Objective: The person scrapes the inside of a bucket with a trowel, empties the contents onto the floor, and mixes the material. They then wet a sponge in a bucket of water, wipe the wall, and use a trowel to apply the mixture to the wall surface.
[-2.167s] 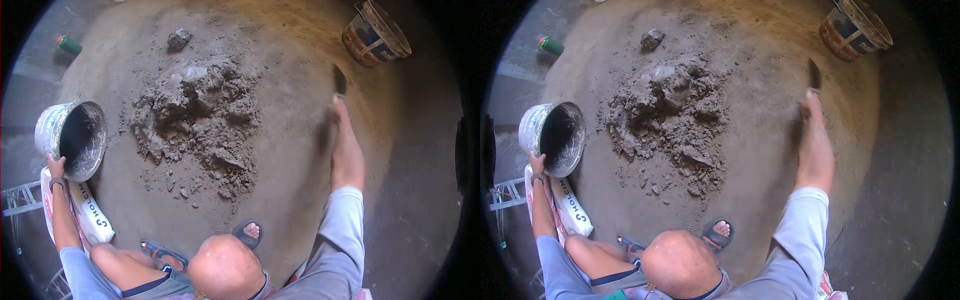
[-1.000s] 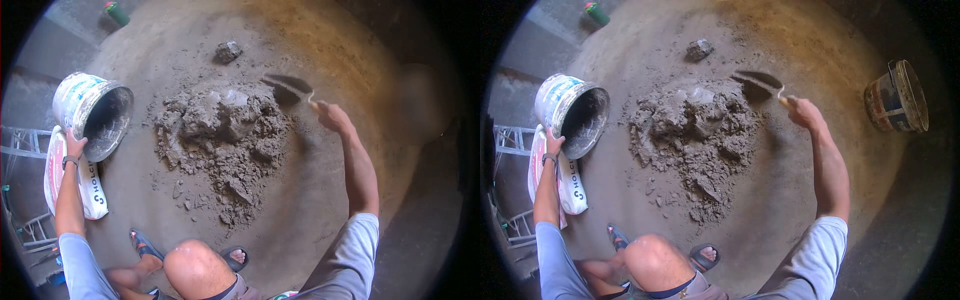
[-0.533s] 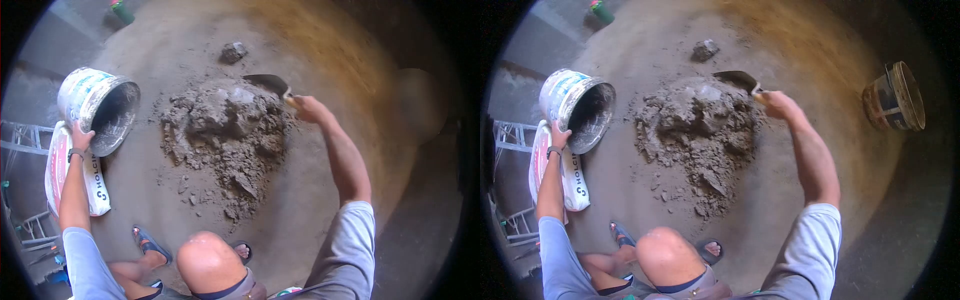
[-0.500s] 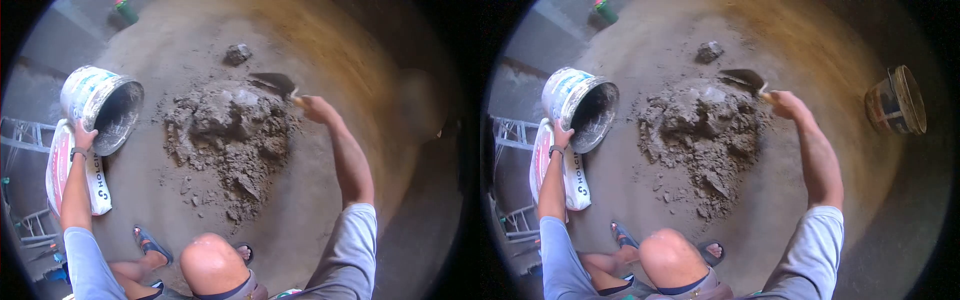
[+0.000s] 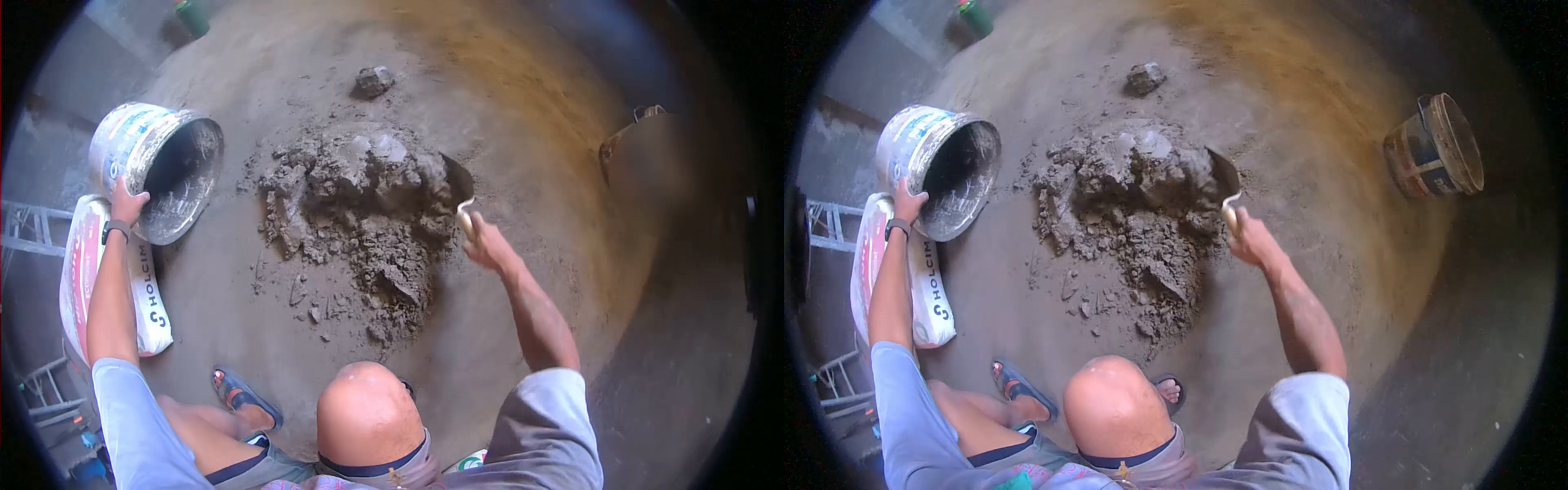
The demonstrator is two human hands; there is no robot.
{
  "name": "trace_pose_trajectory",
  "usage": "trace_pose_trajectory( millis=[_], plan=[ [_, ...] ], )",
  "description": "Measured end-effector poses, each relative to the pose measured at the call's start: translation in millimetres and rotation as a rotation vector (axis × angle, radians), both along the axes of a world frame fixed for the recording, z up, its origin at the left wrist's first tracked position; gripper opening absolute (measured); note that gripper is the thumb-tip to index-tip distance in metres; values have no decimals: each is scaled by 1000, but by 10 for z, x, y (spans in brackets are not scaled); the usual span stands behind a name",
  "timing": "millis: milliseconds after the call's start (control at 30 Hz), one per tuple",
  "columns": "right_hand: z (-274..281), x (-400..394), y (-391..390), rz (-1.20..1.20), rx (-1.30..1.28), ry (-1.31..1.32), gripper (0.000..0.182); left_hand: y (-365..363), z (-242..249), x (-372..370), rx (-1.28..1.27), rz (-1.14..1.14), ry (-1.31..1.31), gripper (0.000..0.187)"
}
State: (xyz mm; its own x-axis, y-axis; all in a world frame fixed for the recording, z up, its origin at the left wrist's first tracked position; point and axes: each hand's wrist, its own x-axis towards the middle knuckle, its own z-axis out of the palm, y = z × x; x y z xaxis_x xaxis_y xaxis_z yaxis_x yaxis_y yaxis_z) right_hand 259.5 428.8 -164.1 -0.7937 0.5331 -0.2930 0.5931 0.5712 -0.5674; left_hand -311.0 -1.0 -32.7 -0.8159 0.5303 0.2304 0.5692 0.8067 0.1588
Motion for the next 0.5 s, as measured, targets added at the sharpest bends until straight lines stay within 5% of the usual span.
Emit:
trace_pose_trajectory(
  millis=[367,467,500],
  plan=[
    [684,738,-1367,-238,159,-11,30,134,155,-104,3,12,-82,62],
    [236,867,-1500,-809,214,-64,28,38,-30,-365,82,-52,-34,63],
    [61,938,-1524,-821,226,-68,28,31,-40,-381,112,-53,-6,63]
  ],
)
